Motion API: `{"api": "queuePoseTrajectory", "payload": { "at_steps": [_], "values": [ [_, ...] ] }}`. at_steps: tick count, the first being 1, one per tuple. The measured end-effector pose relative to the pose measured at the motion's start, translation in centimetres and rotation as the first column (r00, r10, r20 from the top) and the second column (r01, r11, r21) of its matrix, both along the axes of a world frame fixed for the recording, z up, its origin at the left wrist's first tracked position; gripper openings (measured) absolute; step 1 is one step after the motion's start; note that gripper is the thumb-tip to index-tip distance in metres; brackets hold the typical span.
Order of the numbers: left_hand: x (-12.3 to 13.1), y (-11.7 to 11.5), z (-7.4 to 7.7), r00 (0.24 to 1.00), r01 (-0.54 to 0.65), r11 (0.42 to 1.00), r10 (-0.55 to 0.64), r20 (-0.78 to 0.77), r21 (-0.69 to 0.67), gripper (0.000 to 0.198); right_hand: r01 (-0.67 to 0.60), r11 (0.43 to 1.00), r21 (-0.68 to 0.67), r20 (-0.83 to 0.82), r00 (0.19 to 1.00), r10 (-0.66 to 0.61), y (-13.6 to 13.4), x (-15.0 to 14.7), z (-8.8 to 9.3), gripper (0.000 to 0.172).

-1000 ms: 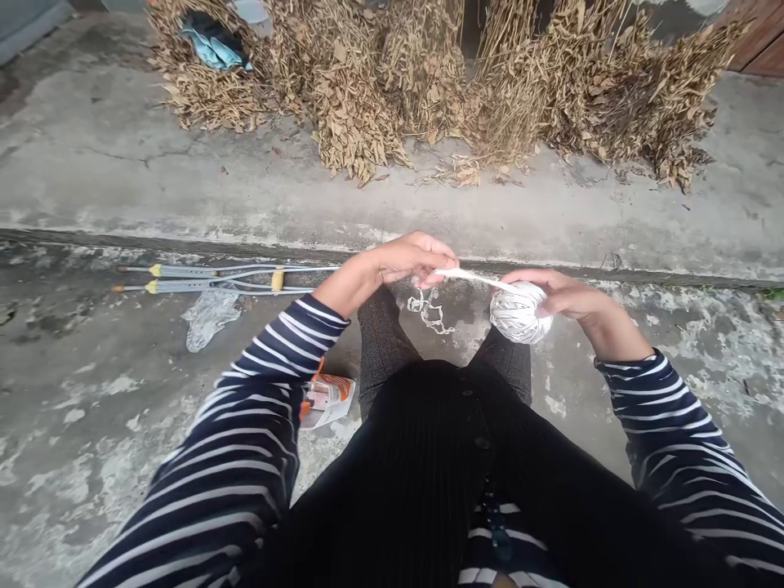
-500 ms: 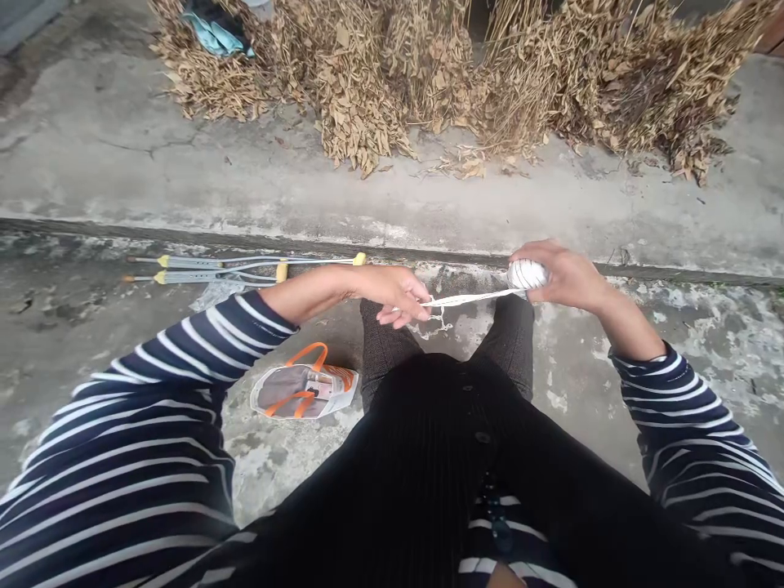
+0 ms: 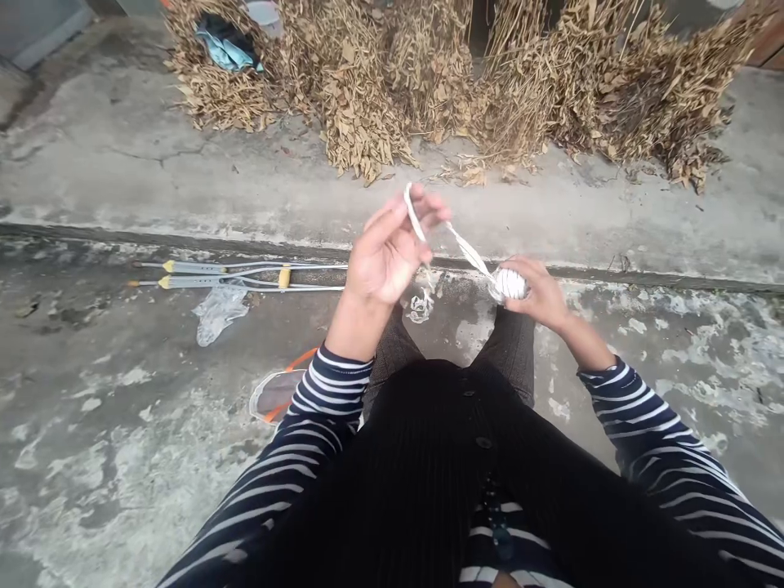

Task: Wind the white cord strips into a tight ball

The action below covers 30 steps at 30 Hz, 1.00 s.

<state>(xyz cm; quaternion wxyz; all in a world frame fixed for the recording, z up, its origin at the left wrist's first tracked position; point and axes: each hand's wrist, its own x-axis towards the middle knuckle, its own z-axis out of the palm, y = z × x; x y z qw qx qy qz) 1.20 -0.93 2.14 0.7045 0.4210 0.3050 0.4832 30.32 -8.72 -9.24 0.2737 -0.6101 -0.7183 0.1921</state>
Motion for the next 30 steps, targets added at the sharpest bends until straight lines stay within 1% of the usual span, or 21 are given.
{"api": "queuePoseTrajectory", "payload": {
  "at_steps": [2, 3, 5, 7, 9, 12, 14, 16, 19, 21, 23, 24, 25, 27, 28, 29, 30],
  "values": [
    [0.7, 1.3, 0.7, 0.996, -0.064, 0.998, 0.064, 0.070, -0.004, 0.034, -0.031, 0.999, -0.036, -0.045, 0.999, 0.029, -0.7, -0.4, 0.3, 0.063],
    [0.9, 2.2, 0.9, 0.993, -0.090, 0.996, 0.091, 0.078, -0.016, 0.034, -0.056, 0.997, -0.061, -0.076, 0.996, 0.051, -1.1, -0.6, 0.7, 0.063],
    [1.1, 4.3, 0.3, 0.989, -0.135, 0.990, 0.137, 0.054, -0.037, 0.033, -0.128, 0.983, -0.130, -0.156, 0.982, 0.107, -1.8, -1.0, 1.8, 0.064],
    [1.3, 6.5, -1.1, 0.988, -0.155, 0.987, 0.156, 0.022, -0.040, 0.031, -0.219, 0.957, -0.190, -0.245, 0.954, 0.170, -2.5, -1.3, 2.9, 0.062],
    [1.5, 8.5, -3.0, 0.989, -0.146, 0.988, 0.147, 0.012, -0.045, 0.031, -0.300, 0.929, -0.215, -0.311, 0.923, 0.226, -2.9, -1.6, 3.8, 0.060],
    [2.2, 10.6, -5.6, 0.994, -0.104, 0.991, 0.102, -0.024, -0.089, 0.029, -0.358, 0.907, -0.221, -0.355, 0.896, 0.267, -3.1, -2.2, 4.9, 0.066],
    [2.9, 11.5, -7.0, 0.996, -0.054, 0.989, 0.044, -0.074, -0.135, 0.029, -0.384, 0.891, -0.243, -0.377, 0.883, 0.278, -3.0, -2.6, 5.5, 0.074],
    [3.7, 12.2, -8.2, 0.993, 0.003, 0.983, -0.025, -0.118, -0.183, 0.027, -0.409, 0.874, -0.261, -0.409, 0.867, 0.284, -2.8, -3.0, 5.9, 0.077],
    [4.5, 13.3, -9.6, 0.972, 0.113, 0.966, -0.156, -0.177, -0.234, 0.024, -0.423, 0.877, -0.228, -0.478, 0.833, 0.278, -2.3, -3.3, 5.9, 0.068],
    [4.6, 14.4, -10.4, 0.925, 0.207, 0.942, -0.276, -0.262, -0.264, 0.022, -0.412, 0.888, -0.204, -0.555, 0.796, 0.242, -2.0, -3.5, 5.4, 0.064],
    [4.3, 15.9, -11.0, 0.836, 0.263, 0.923, -0.363, -0.412, -0.280, 0.020, -0.385, 0.897, -0.217, -0.637, 0.752, 0.169, -1.9, -3.9, 4.7, 0.066],
    [4.0, 16.7, -11.2, 0.779, 0.252, 0.929, -0.361, -0.514, -0.271, 0.017, -0.373, 0.899, -0.231, -0.675, 0.726, 0.128, -1.9, -4.1, 4.4, 0.068],
    [3.7, 17.4, -11.3, 0.719, 0.221, 0.945, -0.325, -0.614, -0.242, 0.015, -0.363, 0.900, -0.243, -0.709, 0.699, 0.091, -1.9, -4.4, 4.1, 0.070],
    [3.3, 18.1, -11.4, 0.618, 0.136, 0.979, -0.205, -0.759, -0.153, 0.010, -0.347, 0.903, -0.254, -0.762, 0.646, 0.034, -1.9, -5.0, 3.5, 0.072],
    [3.2, 17.8, -11.4, 0.599, 0.108, 0.989, -0.148, -0.787, -0.103, 0.012, -0.340, 0.906, -0.254, -0.784, 0.621, 0.013, -1.9, -5.3, 3.3, 0.072],
    [3.1, 17.1, -11.3, 0.612, 0.113, 0.992, -0.117, -0.782, -0.060, 0.017, -0.336, 0.906, -0.259, -0.800, 0.600, -0.006, -1.8, -5.6, 3.2, 0.072],
    [3.0, 15.9, -11.3, 0.651, 0.161, 0.986, -0.134, -0.747, -0.037, 0.023, -0.331, 0.905, -0.266, -0.810, 0.586, -0.024, -1.7, -5.9, 3.0, 0.071]
  ]
}}
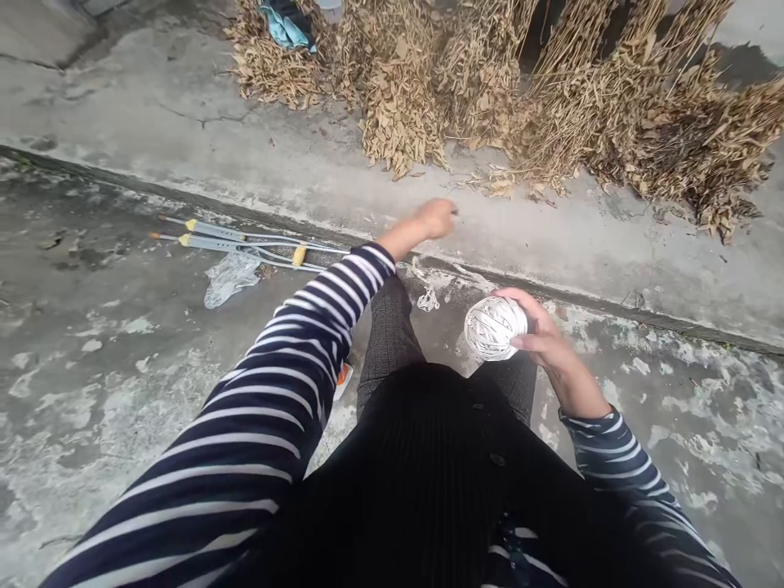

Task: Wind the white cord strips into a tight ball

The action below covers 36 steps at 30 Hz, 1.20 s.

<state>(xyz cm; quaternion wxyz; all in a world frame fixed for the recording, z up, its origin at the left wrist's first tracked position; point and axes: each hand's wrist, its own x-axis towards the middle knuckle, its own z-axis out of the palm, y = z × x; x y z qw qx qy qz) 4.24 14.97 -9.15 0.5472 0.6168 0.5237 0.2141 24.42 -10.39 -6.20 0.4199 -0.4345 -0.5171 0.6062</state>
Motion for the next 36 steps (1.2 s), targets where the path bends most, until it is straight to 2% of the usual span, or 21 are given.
{"api": "queuePoseTrajectory", "payload": {
  "at_steps": [1, 2, 4, 5, 7, 9, 11, 14, 20, 22, 25, 29, 33, 36],
  "values": [
    [-0.1, -1.6, 0.0, 0.992, 0.081, 0.997, -0.081, 0.092, 0.011, 0.027, 0.008, 1.000, -0.014, -0.012, 1.000, -0.008, 0.1, -0.2, -0.1, 0.070],
    [-0.1, -3.5, 0.0, 0.952, 0.233, 0.973, -0.227, 0.207, -0.002, 0.029, 0.011, 1.000, -0.029, -0.021, 1.000, -0.011, 0.2, -0.4, -0.1, 0.070],
    [-0.4, -7.6, -0.3, 0.807, 0.473, 0.880, -0.413, 0.422, -0.044, 0.040, 0.018, 0.998, -0.057, -0.048, 0.999, -0.021, 0.4, -0.6, -0.2, 0.071],
    [-0.5, -9.6, -0.5, 0.745, 0.554, 0.829, -0.453, 0.489, -0.075, 0.044, 0.025, 0.997, -0.070, -0.067, 0.997, -0.030, 0.5, -0.7, -0.3, 0.073],
    [-0.8, -12.5, -1.2, 0.714, 0.556, 0.821, -0.394, 0.579, -0.128, 0.045, 0.050, 0.994, -0.096, -0.110, 0.992, -0.060, 0.5, -0.7, -0.4, 0.075],
    [-0.9, -13.8, -1.9, 0.742, 0.485, 0.858, -0.301, 0.599, -0.170, 0.041, 0.078, 0.990, -0.117, -0.157, 0.983, -0.096, 0.4, -0.8, -0.4, 0.074],
    [-1.2, -13.9, -2.2, 0.785, 0.425, 0.884, -0.255, 0.564, -0.192, 0.035, 0.090, 0.988, -0.127, -0.200, 0.973, -0.114, 0.3, -0.8, -0.4, 0.073],
    [-1.6, -12.7, -1.8, 0.822, 0.435, 0.881, -0.304, 0.481, -0.186, 0.029, 0.085, 0.988, -0.125, -0.234, 0.966, -0.113, -0.2, -0.8, 0.0, 0.070],
    [-2.6, -10.7, 0.0, 0.792, 0.584, 0.797, -0.518, 0.324, -0.152, 0.018, 0.115, 0.986, -0.120, -0.292, 0.945, -0.145, -1.2, -0.2, 1.0, 0.066],
    [-2.8, -10.5, 0.2, 0.802, 0.584, 0.800, -0.542, 0.250, -0.139, 0.014, 0.150, 0.984, -0.096, -0.287, 0.942, -0.172, -1.4, 0.1, 1.3, 0.066],
    [-3.0, -10.1, 0.6, 0.834, 0.542, 0.836, -0.521, 0.181, -0.087, 0.013, 0.207, 0.977, -0.046, -0.234, 0.949, -0.212, -1.2, 0.7, 2.0, 0.066],
    [-2.7, -9.4, 0.4, 0.866, 0.468, 0.883, -0.448, 0.221, -0.045, 0.011, 0.258, 0.965, 0.045, -0.154, 0.956, -0.248, -0.8, 1.3, 3.3, 0.067],
    [-2.0, -9.6, -0.7, 0.824, 0.507, 0.860, -0.463, 0.326, -0.061, 0.017, 0.243, 0.964, 0.113, -0.137, 0.964, -0.227, -0.3, 1.3, 5.0, 0.068],
    [-1.6, -10.8, -0.9, 0.794, 0.515, 0.854, -0.441, 0.418, -0.077, 0.017, 0.249, 0.957, 0.147, -0.120, 0.965, -0.233, 0.2, 1.1, 6.4, 0.069]
  ]
}}
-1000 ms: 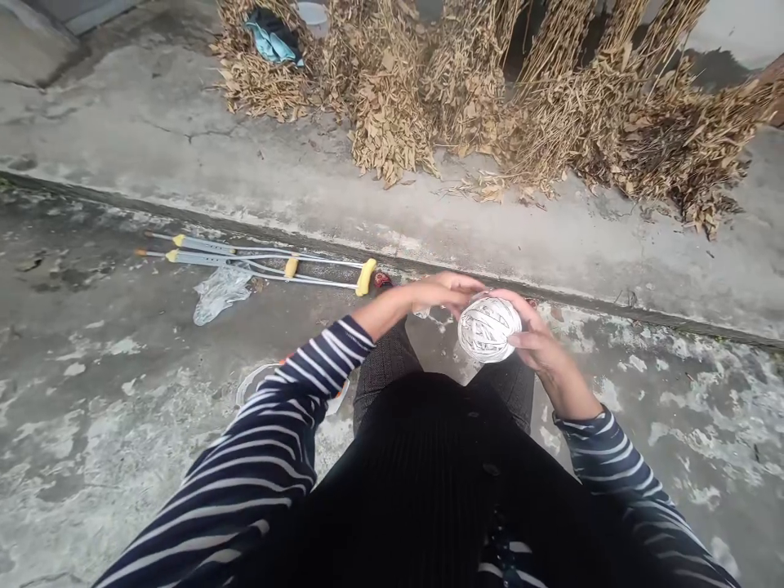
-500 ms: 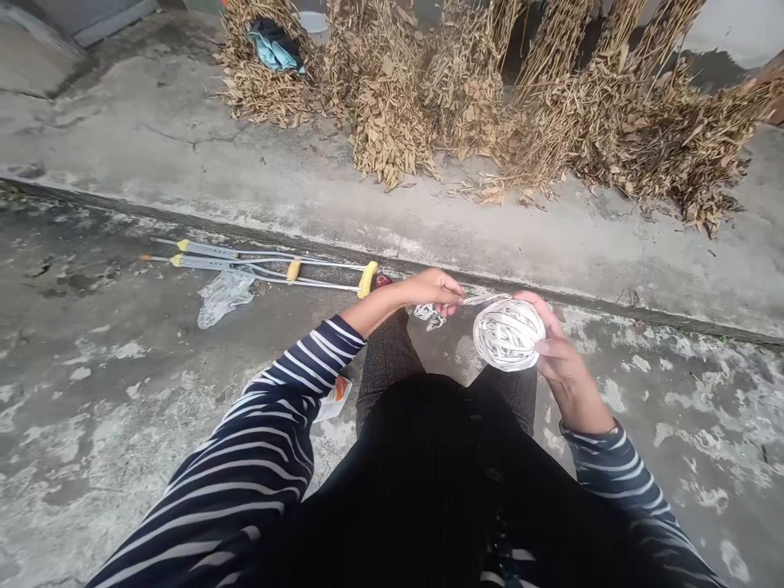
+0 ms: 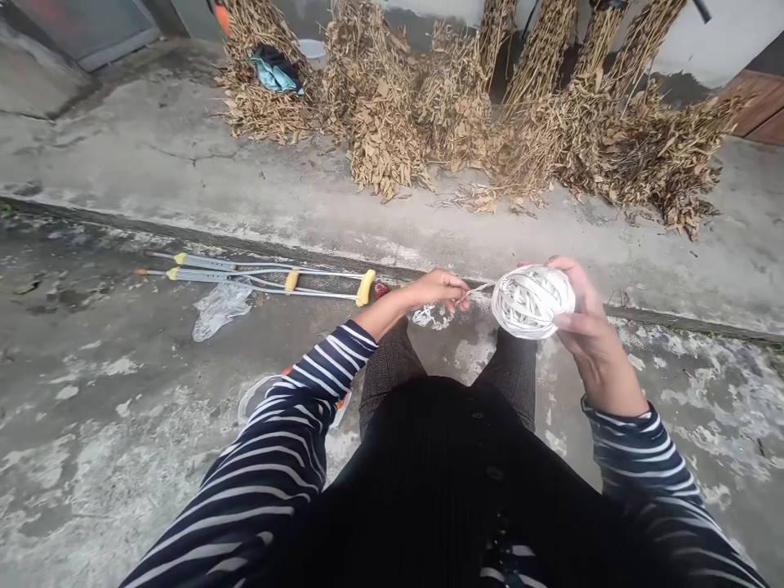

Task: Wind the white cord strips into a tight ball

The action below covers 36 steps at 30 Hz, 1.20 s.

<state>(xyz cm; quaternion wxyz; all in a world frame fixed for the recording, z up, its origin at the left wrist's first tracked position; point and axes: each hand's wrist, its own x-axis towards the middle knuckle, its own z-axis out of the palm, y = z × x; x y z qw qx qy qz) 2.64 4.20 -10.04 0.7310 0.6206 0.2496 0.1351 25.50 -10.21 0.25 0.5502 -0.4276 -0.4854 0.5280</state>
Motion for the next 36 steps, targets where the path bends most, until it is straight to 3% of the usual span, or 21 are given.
{"api": "queuePoseTrajectory", "payload": {
  "at_steps": [6, 13, 16, 19, 22, 24, 26, 28, 30, 31, 32, 34, 36],
  "values": [
    [0.6, -2.7, 1.1, 0.987, 0.092, 0.994, -0.083, 0.137, -0.064, 0.021, 0.084, 0.993, 0.077, 0.154, 0.983, -0.096, 1.0, -0.6, 3.7, 0.072],
    [1.0, -2.2, 2.1, 0.982, -0.004, 0.995, 0.023, 0.188, -0.103, 0.030, 0.116, 0.960, 0.256, 0.339, 0.919, -0.201, 2.2, -1.6, 10.8, 0.062],
    [-0.2, -2.1, 2.8, 0.957, -0.011, 0.990, 0.052, 0.285, -0.144, 0.039, 0.128, 0.929, 0.348, 0.341, 0.906, -0.253, 3.5, -1.2, 11.8, 0.057],
    [-2.0, -2.5, 2.3, 0.973, 0.030, 0.991, 0.001, 0.232, -0.129, 0.042, 0.199, 0.892, 0.405, 0.247, 0.916, -0.316, 5.9, 0.0, 11.6, 0.056],
    [-3.9, -2.6, 0.4, 0.997, 0.007, 0.991, 0.004, 0.083, -0.131, 0.045, 0.314, 0.809, 0.497, 0.115, 0.900, -0.420, 8.9, 2.4, 11.6, 0.053],
    [-4.9, -2.1, -0.5, 0.997, -0.071, 0.990, 0.071, -0.008, -0.121, 0.050, 0.374, 0.699, 0.609, 0.032, 0.870, -0.493, 10.7, 4.7, 11.9, 0.051],
    [-5.6, -1.1, 0.1, 0.992, -0.110, 0.991, 0.105, -0.064, -0.076, 0.052, 0.400, 0.566, 0.721, -0.020, 0.829, -0.559, 11.9, 7.4, 11.8, 0.047],
    [-6.1, 0.0, 3.0, 0.995, -0.082, 0.997, 0.081, -0.062, -0.009, 0.049, 0.411, 0.443, 0.797, -0.071, 0.792, -0.606, 12.7, 9.8, 11.1, 0.044],
    [-6.3, 1.0, 7.9, 0.996, -0.088, 0.993, 0.088, -0.007, 0.073, 0.045, 0.454, 0.395, 0.799, -0.120, 0.763, -0.635, 13.0, 11.6, 9.7, 0.045],
    [-6.2, 1.5, 10.8, 0.984, -0.180, 0.972, 0.179, 0.022, 0.147, 0.042, 0.491, 0.391, 0.778, -0.142, 0.745, -0.652, 13.0, 12.1, 8.9, 0.045],
    [-6.1, 1.9, 13.7, 0.951, -0.308, 0.922, 0.303, 0.058, 0.233, 0.041, 0.534, 0.403, 0.744, -0.156, 0.724, -0.672, 12.9, 12.4, 8.1, 0.046],
    [-5.5, 2.4, 19.3, 0.858, -0.508, 0.767, 0.492, 0.148, 0.392, 0.049, 0.619, 0.444, 0.648, -0.175, 0.688, -0.704, 12.6, 12.5, 6.7, 0.045],
    [-4.6, 2.7, 23.6, 0.795, -0.599, 0.610, 0.531, 0.293, 0.519, 0.056, 0.672, 0.504, 0.543, -0.176, 0.678, -0.714, 12.1, 12.2, 6.1, 0.044]
  ]
}}
